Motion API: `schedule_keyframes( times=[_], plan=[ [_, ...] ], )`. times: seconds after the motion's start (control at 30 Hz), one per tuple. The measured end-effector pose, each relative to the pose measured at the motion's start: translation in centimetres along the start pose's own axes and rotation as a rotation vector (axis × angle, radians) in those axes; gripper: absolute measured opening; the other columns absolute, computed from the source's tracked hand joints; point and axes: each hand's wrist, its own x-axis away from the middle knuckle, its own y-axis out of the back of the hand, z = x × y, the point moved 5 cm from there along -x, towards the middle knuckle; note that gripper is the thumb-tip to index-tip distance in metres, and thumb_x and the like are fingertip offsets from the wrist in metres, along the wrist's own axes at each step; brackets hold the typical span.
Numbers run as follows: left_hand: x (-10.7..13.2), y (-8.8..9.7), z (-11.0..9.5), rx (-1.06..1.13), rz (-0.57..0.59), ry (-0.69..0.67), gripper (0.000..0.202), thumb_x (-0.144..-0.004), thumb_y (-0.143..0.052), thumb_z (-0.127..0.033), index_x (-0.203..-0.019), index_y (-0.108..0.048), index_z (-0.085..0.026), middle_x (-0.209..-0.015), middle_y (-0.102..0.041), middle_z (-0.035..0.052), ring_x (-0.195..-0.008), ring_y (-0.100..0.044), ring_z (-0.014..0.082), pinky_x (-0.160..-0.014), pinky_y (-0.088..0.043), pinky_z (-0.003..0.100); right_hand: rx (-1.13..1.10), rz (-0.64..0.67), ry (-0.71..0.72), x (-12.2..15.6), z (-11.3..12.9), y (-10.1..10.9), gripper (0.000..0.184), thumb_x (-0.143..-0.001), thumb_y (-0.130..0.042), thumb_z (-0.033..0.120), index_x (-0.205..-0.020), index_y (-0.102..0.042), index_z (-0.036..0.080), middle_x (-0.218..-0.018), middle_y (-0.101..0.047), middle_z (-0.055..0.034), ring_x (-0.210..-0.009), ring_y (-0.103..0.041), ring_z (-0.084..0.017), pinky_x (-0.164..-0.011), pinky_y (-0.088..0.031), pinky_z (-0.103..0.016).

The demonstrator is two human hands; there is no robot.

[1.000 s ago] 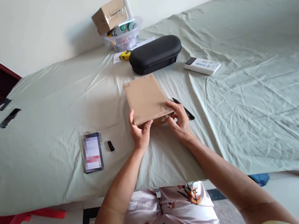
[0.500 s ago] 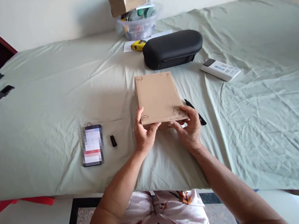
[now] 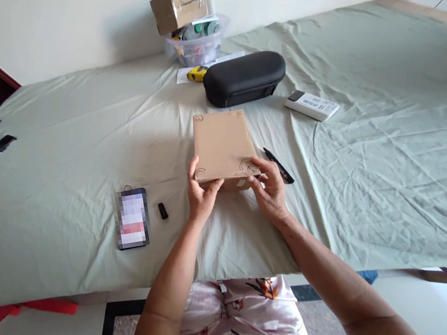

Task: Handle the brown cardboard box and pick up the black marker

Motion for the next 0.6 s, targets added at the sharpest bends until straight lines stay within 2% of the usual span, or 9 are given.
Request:
schedule_keyframes(
  times=[0.1,0.2,0.33,0.43,0.5,0.6],
  plan=[
    [-0.5,0.5,-0.1,0.016,0.046,0.013,0.095,-0.092,-0.082,-0.065,-0.168,-0.034,-0.033,-0.164,-0.06,0.0165,-0.15,-0.066,0.032,-0.124,-0.058,0.051,-0.003,0.047,0.02,-0.2,0.3,0.2,0.041,-0.103,-0.07,0.05,-0.141,-0.073,0.033,-0.117,-0.068,-0.0073,-0.096,-0.07,-0.018,-0.067,-0.063,-0.029],
    [-0.4,0.6,-0.1,-0.014,0.051,-0.003,0.095,-0.093,-0.081,-0.063,-0.169,-0.032,-0.034,-0.166,-0.057,0.016,-0.151,-0.063,0.0313,-0.125,-0.057,0.051,0.021,0.013,0.049,-0.2,0.7,0.6,0.038,-0.103,-0.071,0.048,-0.138,-0.075,0.033,-0.114,-0.069,-0.0072,-0.094,-0.07,-0.017,-0.066,-0.063,-0.029],
    [-0.5,1.3,0.4,-0.158,-0.062,-0.024,0.097,-0.093,-0.084,-0.058,-0.171,-0.031,-0.035,-0.17,-0.048,0.016,-0.157,-0.055,0.0326,-0.129,-0.051,0.052,0.014,0.011,0.095,0.1,1.4,0.3,0.035,-0.101,-0.075,0.043,-0.135,-0.076,0.033,-0.111,-0.069,-0.0062,-0.089,-0.071,-0.016,-0.064,-0.062,-0.028],
    [-0.7,1.9,0.5,-0.194,-0.11,-0.024,0.094,-0.099,-0.077,-0.05,-0.174,-0.022,-0.036,-0.172,-0.046,0.0158,-0.16,-0.051,0.0317,-0.13,-0.049,0.054,-0.045,0.1,0.128,0.7,2.1,-0.7,0.035,-0.102,-0.075,0.037,-0.137,-0.074,0.035,-0.1,-0.068,-0.0019,-0.077,-0.068,-0.012,-0.063,-0.062,-0.026],
    [-0.7,1.9,0.1,-0.249,-0.112,-0.054,0.082,-0.104,-0.069,-0.045,-0.173,-0.027,-0.035,-0.172,-0.045,0.0157,-0.162,-0.048,0.0316,-0.133,-0.046,0.055,-0.092,0.169,0.119,1.1,2.4,-1.6,0.036,-0.104,-0.071,0.035,-0.14,-0.071,0.034,-0.091,-0.066,0.0009,-0.072,-0.066,-0.011,-0.063,-0.061,-0.026],
    [-0.1,1.4,-0.9,-0.377,-0.102,-0.123,0.065,-0.105,-0.062,-0.041,-0.167,-0.045,-0.029,-0.173,-0.042,0.0175,-0.165,-0.043,0.0355,-0.137,-0.038,0.059,-0.114,0.211,0.065,1.5,2.4,-2.5,0.034,-0.106,-0.068,0.04,-0.139,-0.069,0.031,-0.079,-0.064,0.0038,-0.066,-0.063,-0.011,-0.061,-0.058,-0.026]
  ],
)
